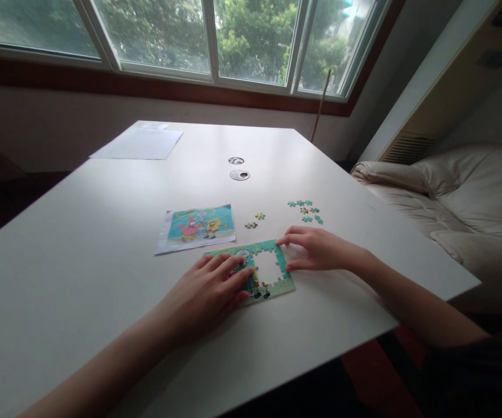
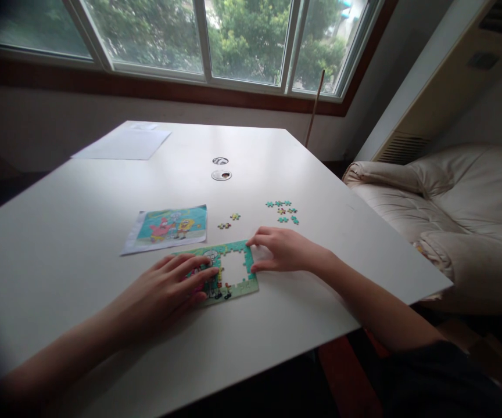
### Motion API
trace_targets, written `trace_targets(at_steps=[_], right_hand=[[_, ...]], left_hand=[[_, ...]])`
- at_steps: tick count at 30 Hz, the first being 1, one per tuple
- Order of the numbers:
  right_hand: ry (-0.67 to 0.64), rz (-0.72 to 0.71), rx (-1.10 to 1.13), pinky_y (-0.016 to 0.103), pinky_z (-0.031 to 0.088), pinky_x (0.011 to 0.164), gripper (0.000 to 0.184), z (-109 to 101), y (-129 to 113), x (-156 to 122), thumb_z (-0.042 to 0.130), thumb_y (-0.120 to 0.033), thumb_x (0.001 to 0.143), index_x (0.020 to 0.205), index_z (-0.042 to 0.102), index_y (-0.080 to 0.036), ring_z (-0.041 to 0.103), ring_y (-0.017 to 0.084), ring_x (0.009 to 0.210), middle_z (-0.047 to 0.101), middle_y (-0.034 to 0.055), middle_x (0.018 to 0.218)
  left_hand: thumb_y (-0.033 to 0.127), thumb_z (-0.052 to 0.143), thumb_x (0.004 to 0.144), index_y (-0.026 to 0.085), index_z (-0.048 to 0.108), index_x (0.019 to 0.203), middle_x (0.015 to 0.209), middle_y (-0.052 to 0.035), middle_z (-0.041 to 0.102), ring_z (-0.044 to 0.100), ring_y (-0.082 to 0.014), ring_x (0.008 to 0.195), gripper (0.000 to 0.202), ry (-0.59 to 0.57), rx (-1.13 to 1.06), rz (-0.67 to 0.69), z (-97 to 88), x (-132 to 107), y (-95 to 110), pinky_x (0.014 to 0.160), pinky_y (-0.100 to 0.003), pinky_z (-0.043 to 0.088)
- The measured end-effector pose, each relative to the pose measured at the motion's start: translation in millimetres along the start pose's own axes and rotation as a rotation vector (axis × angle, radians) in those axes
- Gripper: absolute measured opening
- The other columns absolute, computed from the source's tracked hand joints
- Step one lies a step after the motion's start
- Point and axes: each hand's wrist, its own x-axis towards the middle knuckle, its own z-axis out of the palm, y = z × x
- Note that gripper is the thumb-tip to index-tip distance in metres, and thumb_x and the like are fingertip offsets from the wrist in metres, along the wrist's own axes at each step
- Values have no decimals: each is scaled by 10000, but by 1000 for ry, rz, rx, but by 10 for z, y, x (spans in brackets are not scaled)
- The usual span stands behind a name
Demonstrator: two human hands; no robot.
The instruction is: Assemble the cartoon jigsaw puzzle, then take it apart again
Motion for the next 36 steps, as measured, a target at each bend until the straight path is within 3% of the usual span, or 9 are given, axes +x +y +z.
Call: trace_targets(at_steps=[4, 9, 16, 21, 25, 29, 36], right_hand=[[15, 31, -17, 275, 466, 755, 225, 9, 61, 120, 543, -287, 869, 1055, 630, -194, 614, 162, 838, 638, 67, 999], [27, 16, -28, 267, 459, 750, 192, -5, 115, 418, 530, -167, 860, 1010, 649, -174, 608, 151, 821, 649, 70, 996], [77, 33, -72, 265, 436, 743, 259, 40, 5, 814, 565, -223, 854, 1095, 634, -159, 597, 147, 790, 644, 83, 1010], [37, 108, -57, 242, 417, 729, 201, 33, -57, 957, 600, -208, 819, 994, 680, -153, 593, 145, 805, 650, 82, 992], [-91, 137, -35, 235, 409, 716, 169, -52, -61, 1040, 614, -192, 802, 944, 679, -129, 586, 158, 824, 670, 81, 922], [-187, 140, -31, 240, 415, 729, 179, -95, -62, 1083, 602, -171, 797, 960, 656, -121, 573, 171, 860, 651, 101, 975], [-115, 124, 13, 252, 419, 741, 175, 1, 1, 1026, 595, -174, 796, 958, 626, -113, 562, 171, 858, 632, 115, 989]], left_hand=[[305, 406, 940, 236, 522, 1221, 1221, -103, 555, 528, -273, 1048, 311, -20, -7, -4, -2, -1, 1, 857, -428, 434], [309, 404, 939, 249, 517, 1230, 1216, -101, 553, 522, -277, 1058, 318, -15, -31, 11, -13, -1, -6, 855, -432, 435], [307, 397, 945, 269, 531, 1222, 1231, -88, 555, 520, -282, 1063, 310, -32, -43, 41, -47, -27, -25, 858, -445, 433], [315, 411, 941, 279, 543, 1217, 1224, -84, 565, 528, -281, 1061, 308, -15, -36, 39, -39, -36, -29, 860, -439, 428], [323, 420, 940, 297, 547, 1218, 1225, -75, 568, 537, -263, 1058, 307, 8, -36, 41, -31, -34, -23, 869, -415, 419], [322, 423, 940, 294, 550, 1220, 1226, -78, 569, 540, -268, 1061, 309, 14, -36, 43, -24, -43, -25, 870, -419, 417], [317, 416, 941, 284, 537, 1238, 1228, -86, 564, 540, -271, 1057, 322, 14, -40, 55, -19, -50, -43, 867, -426, 422]])
